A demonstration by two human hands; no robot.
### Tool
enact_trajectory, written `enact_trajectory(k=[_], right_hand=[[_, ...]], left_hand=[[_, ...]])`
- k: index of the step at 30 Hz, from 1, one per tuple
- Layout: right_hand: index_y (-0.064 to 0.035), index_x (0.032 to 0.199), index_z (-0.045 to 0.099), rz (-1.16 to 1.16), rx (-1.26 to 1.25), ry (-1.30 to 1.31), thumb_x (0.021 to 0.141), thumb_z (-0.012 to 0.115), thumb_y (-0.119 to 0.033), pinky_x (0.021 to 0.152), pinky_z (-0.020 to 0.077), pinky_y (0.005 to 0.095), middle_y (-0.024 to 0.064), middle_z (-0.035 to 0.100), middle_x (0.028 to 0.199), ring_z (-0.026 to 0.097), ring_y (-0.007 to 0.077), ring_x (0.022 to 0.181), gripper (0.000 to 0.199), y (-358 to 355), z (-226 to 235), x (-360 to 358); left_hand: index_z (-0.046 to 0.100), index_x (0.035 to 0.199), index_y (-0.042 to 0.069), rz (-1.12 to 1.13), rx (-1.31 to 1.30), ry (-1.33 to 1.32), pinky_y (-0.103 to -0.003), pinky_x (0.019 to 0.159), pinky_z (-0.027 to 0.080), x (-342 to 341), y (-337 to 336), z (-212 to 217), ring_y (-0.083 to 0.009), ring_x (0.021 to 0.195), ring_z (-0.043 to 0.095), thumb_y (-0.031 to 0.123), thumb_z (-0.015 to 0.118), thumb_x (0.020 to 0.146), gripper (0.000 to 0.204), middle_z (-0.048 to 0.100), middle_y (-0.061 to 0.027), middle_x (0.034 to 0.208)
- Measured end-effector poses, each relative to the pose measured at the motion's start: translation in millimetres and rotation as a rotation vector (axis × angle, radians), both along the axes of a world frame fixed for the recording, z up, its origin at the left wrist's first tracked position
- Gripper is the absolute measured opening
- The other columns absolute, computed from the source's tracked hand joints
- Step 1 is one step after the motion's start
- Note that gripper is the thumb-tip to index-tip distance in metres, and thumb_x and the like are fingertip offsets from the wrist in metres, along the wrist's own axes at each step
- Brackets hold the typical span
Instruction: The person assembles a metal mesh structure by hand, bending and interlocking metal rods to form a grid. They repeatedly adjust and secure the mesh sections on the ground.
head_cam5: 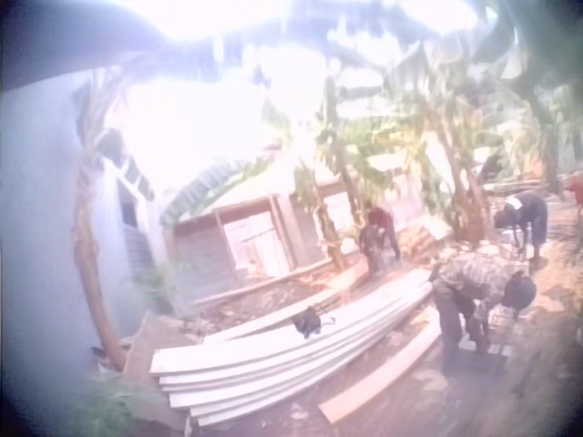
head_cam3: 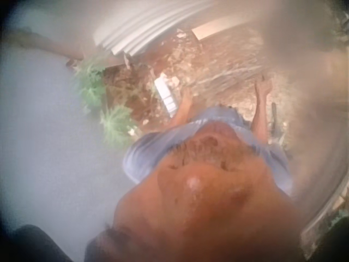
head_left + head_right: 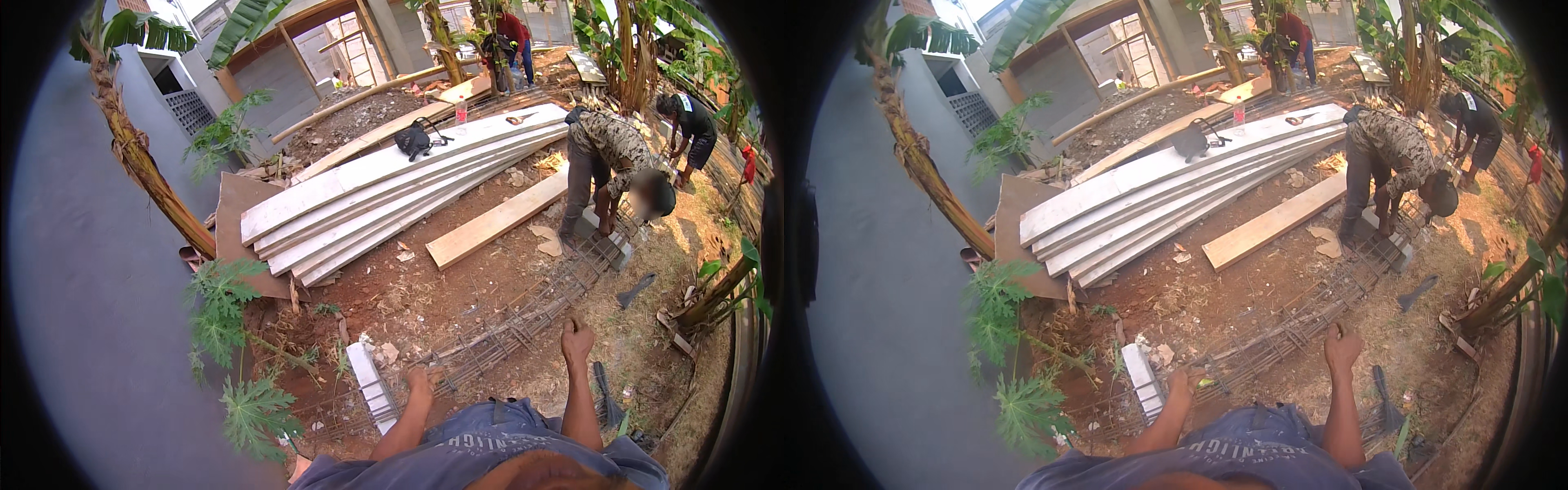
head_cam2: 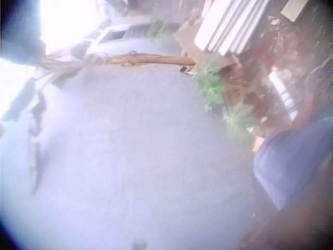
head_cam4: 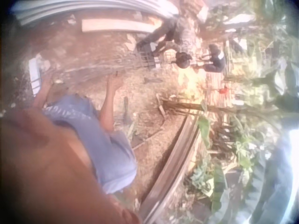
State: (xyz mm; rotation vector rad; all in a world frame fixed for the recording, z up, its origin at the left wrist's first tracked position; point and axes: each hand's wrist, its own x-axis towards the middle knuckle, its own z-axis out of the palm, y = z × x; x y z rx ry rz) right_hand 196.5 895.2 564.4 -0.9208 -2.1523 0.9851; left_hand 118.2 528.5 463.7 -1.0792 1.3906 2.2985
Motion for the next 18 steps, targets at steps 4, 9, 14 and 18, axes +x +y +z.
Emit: enact_trajectory(k=[4, 9, 14, 18], right_hand=[[-0.0019, 0.094, 0.069, 0.003, -0.380, 0.345, 0.089, 0.060, -0.014, 0.065, 0.0487, 0.0319, 0.0089, 0.065, 0.079, 0.059, 0.0165, 0.068, 0.015, -6, 42, -44], [-0.0016, 0.099, 0.067, 0.136, -0.307, 0.795, 0.090, 0.061, -0.009, 0.054, 0.0451, 0.0249, 0.0061, 0.061, 0.069, 0.057, 0.0086, 0.064, 0.013, -72, 139, -65], [-0.0033, 0.097, 0.068, 0.695, 0.117, 0.503, 0.085, 0.064, -0.007, 0.056, 0.0523, 0.0312, 0.0111, 0.067, 0.073, 0.066, 0.0201, 0.061, 0.013, -111, 149, -46], [-0.0042, 0.092, 0.070, 0.908, 0.120, 0.383, 0.083, 0.065, -0.006, 0.059, 0.0541, 0.0330, 0.0158, 0.070, 0.086, 0.070, 0.0284, 0.072, 0.011, -135, 124, -16]], left_hand=[[0.027, 0.135, 0.004, -0.300, -0.071, 0.094, -0.049, 0.067, 0.060, 18, -14, 4, -0.0399, 0.073, 0.067, 0.008, 0.039, 0.092, 0.045, 0.060, -0.0312, 0.102], [0.036, 0.140, 0.007, -0.848, -0.682, 0.041, -0.034, 0.065, 0.056, 62, -11, 21, -0.0293, 0.077, 0.068, 0.020, 0.055, 0.092, 0.053, 0.067, -0.0186, 0.086], [0.029, 0.145, 0.005, -0.345, 0.045, 0.560, -0.041, 0.086, 0.051, 17, 37, 143, -0.0297, 0.104, 0.059, 0.054, 0.044, 0.096, 0.071, 0.053, -0.0229, 0.126], [0.033, 0.139, 0.004, 0.096, 0.363, 0.570, -0.044, 0.080, 0.051, -43, 37, 212, -0.0313, 0.095, 0.059, 0.041, 0.046, 0.097, 0.057, 0.054, -0.0215, 0.120]])
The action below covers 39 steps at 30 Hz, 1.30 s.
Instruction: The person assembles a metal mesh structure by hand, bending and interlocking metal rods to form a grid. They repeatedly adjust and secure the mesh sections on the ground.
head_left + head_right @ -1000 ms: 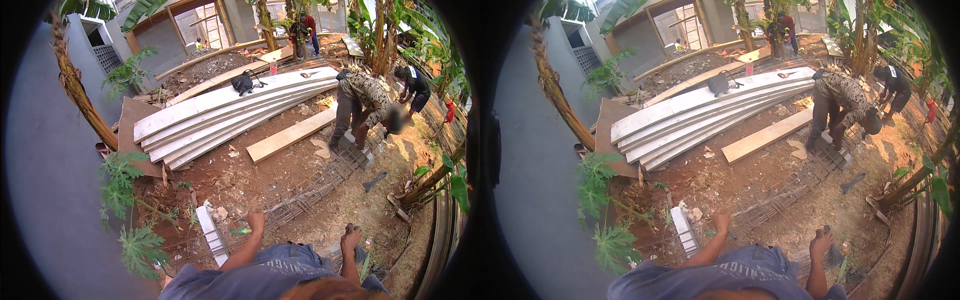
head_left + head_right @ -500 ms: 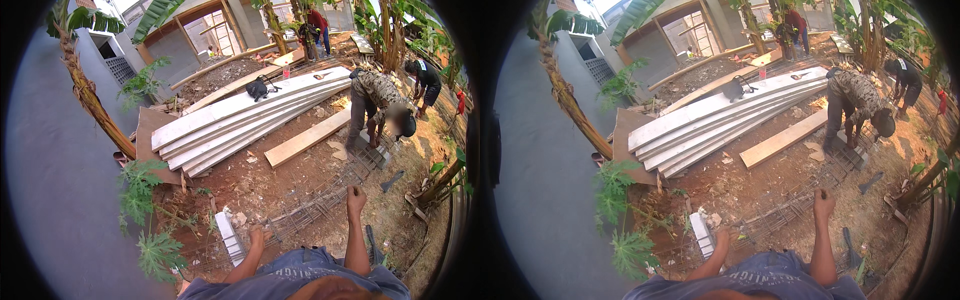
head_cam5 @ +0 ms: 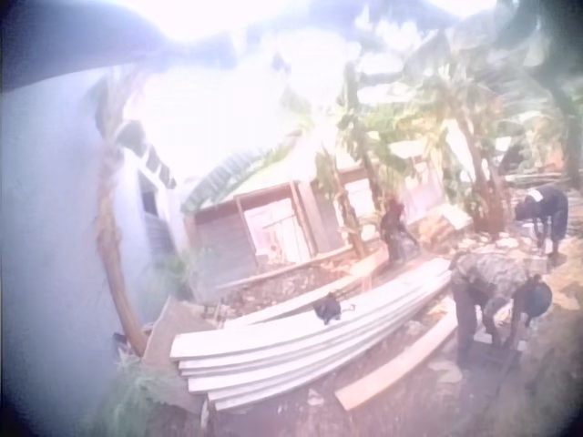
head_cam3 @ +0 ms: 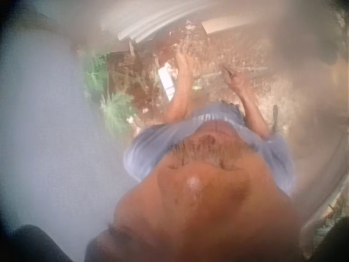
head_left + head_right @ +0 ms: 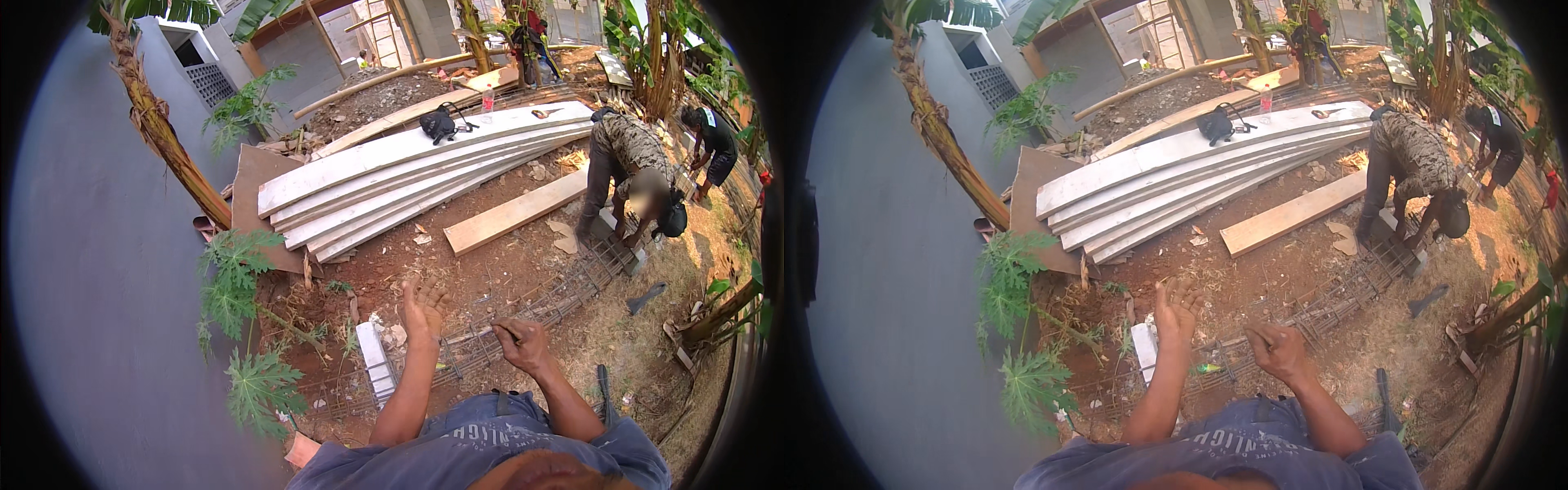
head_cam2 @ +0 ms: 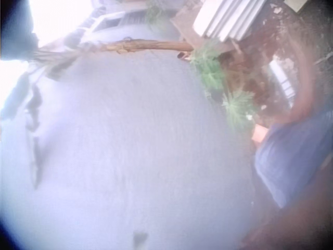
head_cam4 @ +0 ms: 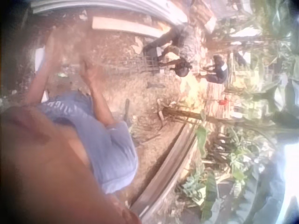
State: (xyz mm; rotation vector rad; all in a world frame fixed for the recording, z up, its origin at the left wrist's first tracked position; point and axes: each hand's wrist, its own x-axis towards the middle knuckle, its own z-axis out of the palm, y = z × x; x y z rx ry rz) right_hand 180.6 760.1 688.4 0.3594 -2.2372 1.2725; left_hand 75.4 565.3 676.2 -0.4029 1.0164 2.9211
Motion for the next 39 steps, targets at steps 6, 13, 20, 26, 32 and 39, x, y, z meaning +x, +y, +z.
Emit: enact_trajectory(k=[6, 13, 20, 26, 32, 39], right_hand=[[-0.0039, 0.092, 0.071, -0.052, 0.030, -0.198, 0.083, 0.066, -0.011, 0.061, 0.0540, 0.0335, 0.0129, 0.071, 0.083, 0.069, 0.0292, 0.070, 0.013, -1, -27, 33], [0.0000, 0.090, 0.071, -0.047, -0.085, -0.469, 0.086, 0.064, -0.012, 0.056, 0.0470, 0.0293, 0.0091, 0.069, 0.077, 0.061, 0.0160, 0.064, 0.014, 65, -50, 87], [-0.0004, 0.099, 0.069, -0.314, -0.184, -0.505, 0.092, 0.063, -0.016, 0.058, 0.0418, 0.0226, -0.0011, 0.063, 0.077, 0.050, 0.0053, 0.066, 0.018, 66, -54, 87], [-0.0006, 0.099, 0.068, -0.165, -0.225, -0.626, 0.091, 0.062, -0.014, 0.059, 0.0451, 0.0245, 0.0062, 0.067, 0.083, 0.056, 0.0090, 0.066, 0.017, 19, -42, 78], [0.0000, 0.100, 0.067, 0.027, -0.351, -0.638, 0.093, 0.060, -0.017, 0.056, 0.0408, 0.0206, 0.0025, 0.062, 0.076, 0.050, 0.0070, 0.059, 0.019, 0, -49, 91], [-0.0021, 0.094, 0.069, 0.521, -0.631, -1.142, 0.096, 0.057, -0.023, 0.043, 0.0319, 0.0220, 0.0028, 0.058, 0.064, 0.046, 0.0041, 0.053, 0.024, 45, -14, 100]], left_hand=[[0.050, 0.116, 0.002, 0.046, -0.219, -0.100, -0.026, 0.045, 0.043, -17, -13, 19, -0.0148, 0.052, 0.051, 0.006, 0.044, 0.095, 0.023, 0.059, -0.0083, 0.080], [0.055, 0.104, 0.006, -0.005, -0.795, -0.103, -0.024, 0.036, 0.029, -96, -147, -8, -0.0079, 0.043, 0.038, 0.006, 0.043, 0.095, 0.015, 0.048, 0.0005, 0.063], [0.062, 0.088, 0.009, -0.060, -1.233, 0.011, -0.032, 0.063, 0.051, -28, -104, -4, -0.0129, 0.062, 0.056, 0.025, 0.057, 0.093, 0.018, 0.062, -0.0033, 0.076], [0.045, 0.132, 0.005, -0.585, -0.306, 0.041, -0.036, 0.087, 0.054, 98, 32, -49, -0.0247, 0.105, 0.062, 0.042, 0.065, 0.088, 0.060, 0.062, -0.0173, 0.109], [0.053, 0.112, 0.001, -0.162, -0.222, 0.053, -0.021, 0.045, 0.037, 28, 44, -17, -0.0067, 0.058, 0.046, 0.018, 0.048, 0.100, 0.022, 0.051, -0.0009, 0.077], [0.059, 0.100, 0.003, 0.146, -0.301, 0.010, -0.019, 0.041, 0.033, -1, 20, -4, -0.0035, 0.052, 0.039, 0.015, 0.048, 0.099, 0.016, 0.044, 0.0031, 0.067]])
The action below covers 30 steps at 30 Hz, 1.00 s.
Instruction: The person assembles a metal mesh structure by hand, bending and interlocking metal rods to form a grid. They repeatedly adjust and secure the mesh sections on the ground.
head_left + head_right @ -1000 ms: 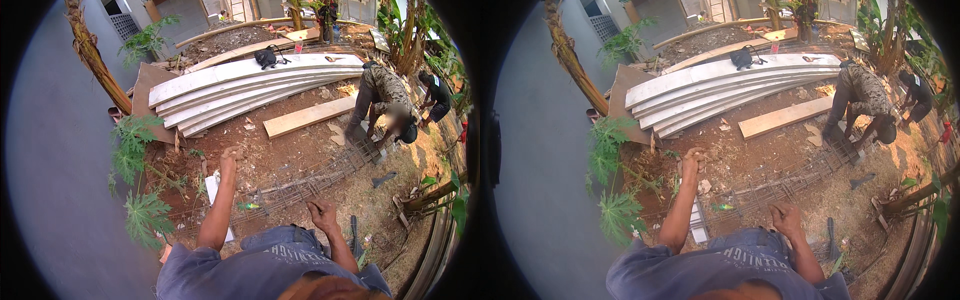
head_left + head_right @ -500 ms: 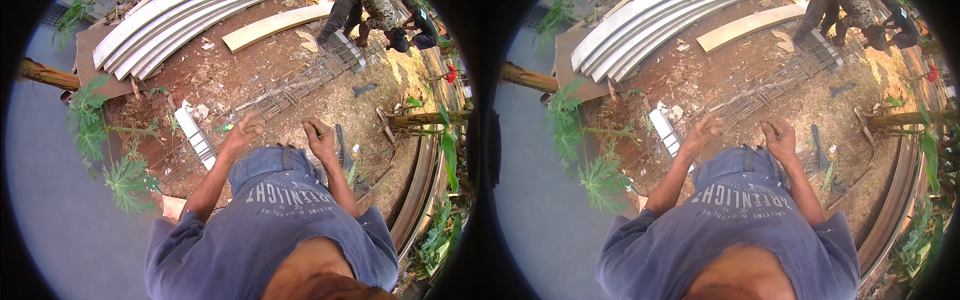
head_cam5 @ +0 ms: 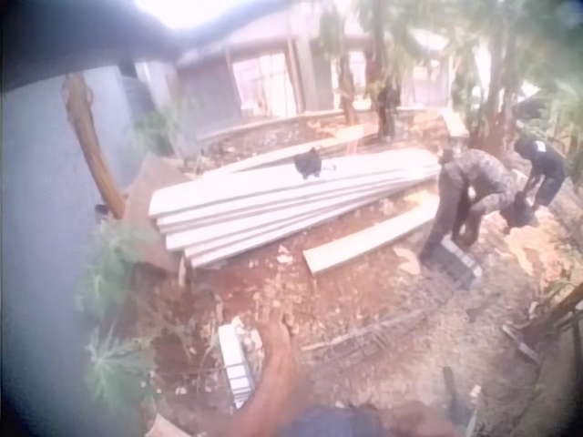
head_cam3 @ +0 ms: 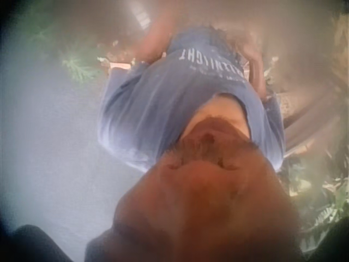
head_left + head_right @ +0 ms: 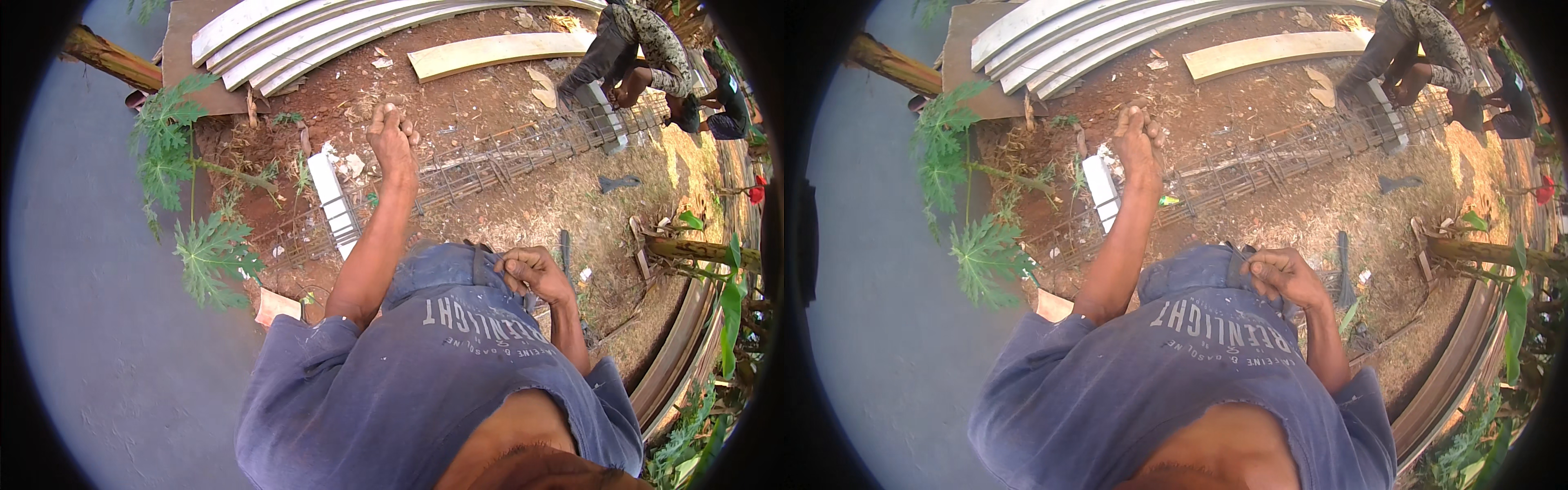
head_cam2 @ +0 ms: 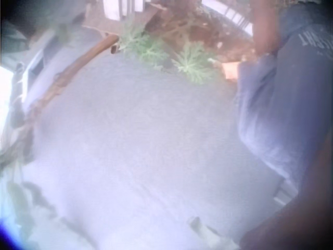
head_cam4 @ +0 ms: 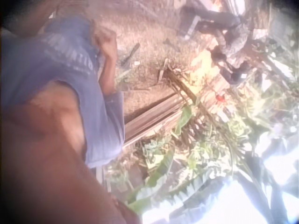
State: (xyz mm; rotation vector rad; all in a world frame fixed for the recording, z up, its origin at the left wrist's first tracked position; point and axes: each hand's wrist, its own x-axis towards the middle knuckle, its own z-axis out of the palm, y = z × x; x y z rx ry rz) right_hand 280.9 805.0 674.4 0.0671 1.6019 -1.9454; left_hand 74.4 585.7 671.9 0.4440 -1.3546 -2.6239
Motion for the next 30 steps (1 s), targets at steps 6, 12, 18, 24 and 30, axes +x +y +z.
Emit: enact_trajectory(k=[6, 12, 18, 24, 30], right_hand=[[-0.0041, 0.098, 0.070, -0.053, 0.826, 0.223, 0.087, 0.062, -0.016, 0.075, 0.0494, 0.0373, 0.0176, 0.068, 0.089, 0.066, 0.0328, 0.080, 0.018, -8, -29, -2], [-0.0009, 0.098, 0.071, -0.203, 0.397, -0.049, 0.091, 0.061, -0.018, 0.063, 0.0463, 0.0320, 0.0061, 0.068, 0.077, 0.059, 0.0180, 0.066, 0.021, 6, -50, 6], [0.0009, 0.089, 0.068, -0.548, 0.227, -0.097, 0.093, 0.061, -0.019, 0.054, 0.0384, 0.0253, 0.0020, 0.061, 0.071, 0.049, 0.0097, 0.059, 0.021, 48, -98, 21], [0.0004, 0.089, 0.072, -0.056, -0.069, 0.033, 0.087, 0.066, -0.015, 0.060, 0.0457, 0.0325, 0.0062, 0.066, 0.069, 0.058, 0.0161, 0.062, 0.016, 83, -19, 28], [-0.0006, 0.094, 0.071, -0.400, 1.057, 0.346, 0.084, 0.067, -0.012, 0.065, 0.0476, 0.0327, 0.0102, 0.070, 0.076, 0.062, 0.0164, 0.068, 0.016, 53, -38, 4]], left_hand=[[0.064, 0.100, -0.001, 0.257, -0.738, 0.222, -0.023, 0.045, 0.035, -9, -12, -14, -0.0075, 0.054, 0.043, 0.014, 0.057, 0.095, 0.017, 0.049, 0.0007, 0.069], [0.065, 0.093, -0.001, 0.213, -0.377, 0.158, -0.022, 0.044, 0.037, -25, -27, -22, -0.0083, 0.056, 0.047, 0.009, 0.065, 0.089, 0.011, 0.053, -0.0008, 0.071], [0.061, 0.107, -0.001, 0.106, -0.075, -0.024, -0.019, 0.037, 0.029, -21, -51, -1, -0.0030, 0.045, 0.034, 0.006, 0.059, 0.091, 0.017, 0.062, -0.0060, 0.091], [0.063, 0.109, -0.003, 0.134, -0.304, -0.197, -0.023, 0.036, 0.024, -45, -85, -25, -0.0053, 0.044, 0.031, 0.011, 0.062, 0.089, 0.024, 0.051, -0.0001, 0.065], [0.068, 0.102, -0.007, 0.269, -0.650, -0.106, -0.026, 0.048, 0.027, -47, -74, -11, -0.0075, 0.052, 0.037, 0.011, 0.063, 0.087, 0.024, 0.050, 0.0011, 0.064]])
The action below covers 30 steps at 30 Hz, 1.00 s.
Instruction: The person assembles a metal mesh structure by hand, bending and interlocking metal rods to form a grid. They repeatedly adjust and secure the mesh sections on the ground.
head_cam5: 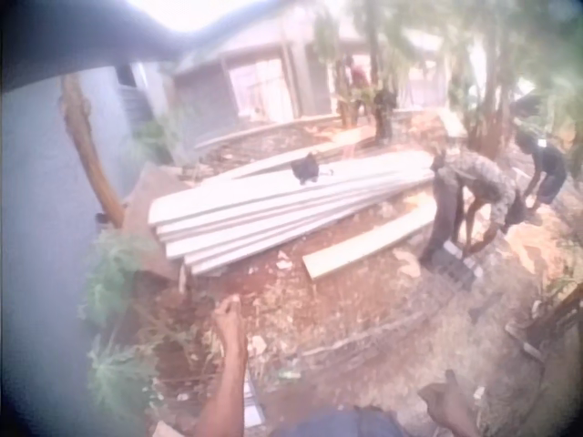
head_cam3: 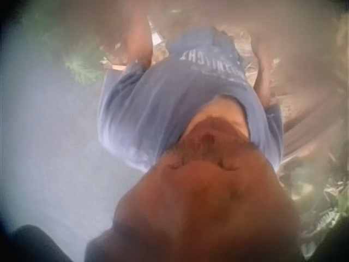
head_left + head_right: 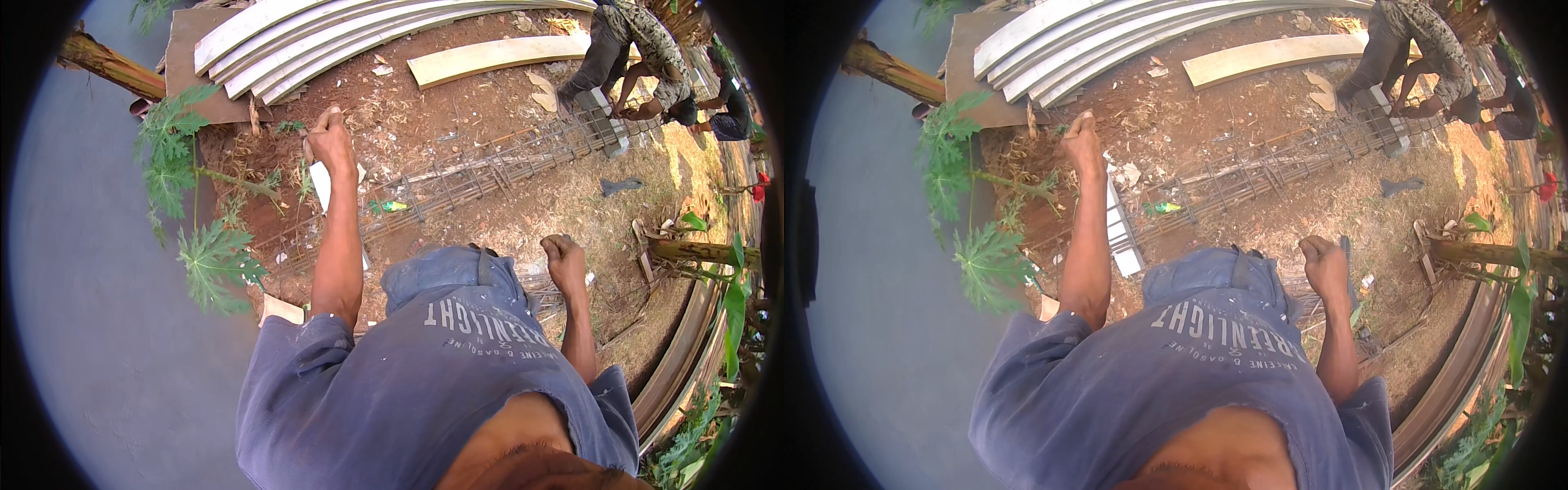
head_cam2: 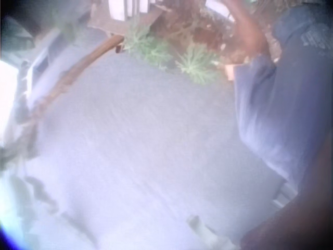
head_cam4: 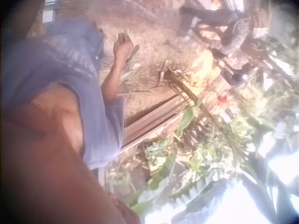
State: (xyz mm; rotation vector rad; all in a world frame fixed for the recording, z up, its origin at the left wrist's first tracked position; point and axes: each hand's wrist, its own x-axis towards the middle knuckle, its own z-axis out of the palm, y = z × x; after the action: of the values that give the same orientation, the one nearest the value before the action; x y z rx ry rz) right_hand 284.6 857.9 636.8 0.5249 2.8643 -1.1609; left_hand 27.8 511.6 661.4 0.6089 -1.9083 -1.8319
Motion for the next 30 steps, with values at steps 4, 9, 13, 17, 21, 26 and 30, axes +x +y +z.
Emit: enact_trajectory(k=[4, 9, 13, 17, 21, 26, 30], right_hand=[[0.0017, 0.093, 0.071, 0.129, -1.187, -0.164, 0.085, 0.066, -0.012, 0.066, 0.0487, 0.0311, 0.0124, 0.071, 0.078, 0.065, 0.0171, 0.073, 0.016, 33, 11, 19], [-0.0033, 0.091, 0.073, 0.428, -0.582, -0.485, 0.082, 0.067, -0.011, 0.070, 0.0507, 0.0339, 0.0118, 0.072, 0.082, 0.067, 0.0206, 0.076, 0.013, 5, 32, 26], [-0.0075, 0.095, 0.071, -0.067, 0.121, -0.165, 0.088, 0.060, -0.021, 0.072, 0.0500, 0.0433, 0.0204, 0.067, 0.085, 0.063, 0.0409, 0.080, 0.019, -5, -9, 9], [-0.0038, 0.092, 0.072, -0.182, -0.951, -0.081, 0.086, 0.066, -0.016, 0.060, 0.0469, 0.0313, 0.0085, 0.070, 0.076, 0.062, 0.0162, 0.061, 0.015, 28, -3, 9], [-0.0035, 0.090, 0.073, 0.443, -0.883, -0.382, 0.085, 0.066, -0.015, 0.061, 0.0467, 0.0310, 0.0073, 0.070, 0.075, 0.061, 0.0145, 0.061, 0.014, 17, 31, 17], [-0.0023, 0.090, 0.069, 0.038, 0.128, -0.162, 0.084, 0.064, -0.019, 0.068, 0.0486, 0.0394, 0.0151, 0.068, 0.081, 0.062, 0.0325, 0.070, 0.018, 8, -29, 12], [0.0009, 0.084, 0.066, 0.007, -1.360, 0.056, 0.088, 0.064, -0.020, 0.060, 0.0463, 0.0312, 0.0059, 0.068, 0.077, 0.059, 0.0158, 0.061, 0.021, 44, -12, 19]], left_hand=[[0.065, 0.107, -0.007, 0.109, 0.075, 0.065, -0.022, 0.053, 0.036, -31, -52, -44, -0.0080, 0.056, 0.046, 0.007, 0.060, 0.088, 0.024, 0.063, -0.0054, 0.072], [0.060, 0.117, -0.005, -0.005, 0.067, -0.029, -0.022, 0.042, 0.029, -31, -52, -19, -0.0038, 0.044, 0.038, 0.002, 0.056, 0.090, 0.029, 0.069, -0.0145, 0.081], [0.057, 0.119, -0.005, -0.031, 0.080, 0.046, -0.025, 0.036, 0.022, -30, -52, -15, -0.0042, 0.039, 0.032, 0.005, 0.056, 0.092, 0.029, 0.068, -0.0150, 0.079], [0.059, 0.112, -0.004, 0.090, 0.196, 0.013, -0.024, 0.033, 0.026, -33, -59, -18, -0.0062, 0.039, 0.035, 0.005, 0.055, 0.092, 0.023, 0.068, -0.0142, 0.078], [0.060, 0.105, -0.004, 0.049, 0.169, -0.072, -0.025, 0.034, 0.032, -47, -70, -11, -0.0076, 0.040, 0.038, 0.005, 0.056, 0.092, 0.017, 0.068, -0.0134, 0.078], [0.061, 0.100, -0.003, -0.022, 0.071, -0.038, -0.025, 0.036, 0.029, -58, -64, 1, -0.0075, 0.041, 0.039, 0.002, 0.055, 0.090, 0.013, 0.068, -0.0123, 0.077], [0.062, 0.093, -0.007, 0.091, 0.114, -0.042, -0.027, 0.036, 0.033, -65, -89, -16, -0.0133, 0.040, 0.043, 0.003, 0.057, 0.087, 0.013, 0.068, -0.0140, 0.081]])
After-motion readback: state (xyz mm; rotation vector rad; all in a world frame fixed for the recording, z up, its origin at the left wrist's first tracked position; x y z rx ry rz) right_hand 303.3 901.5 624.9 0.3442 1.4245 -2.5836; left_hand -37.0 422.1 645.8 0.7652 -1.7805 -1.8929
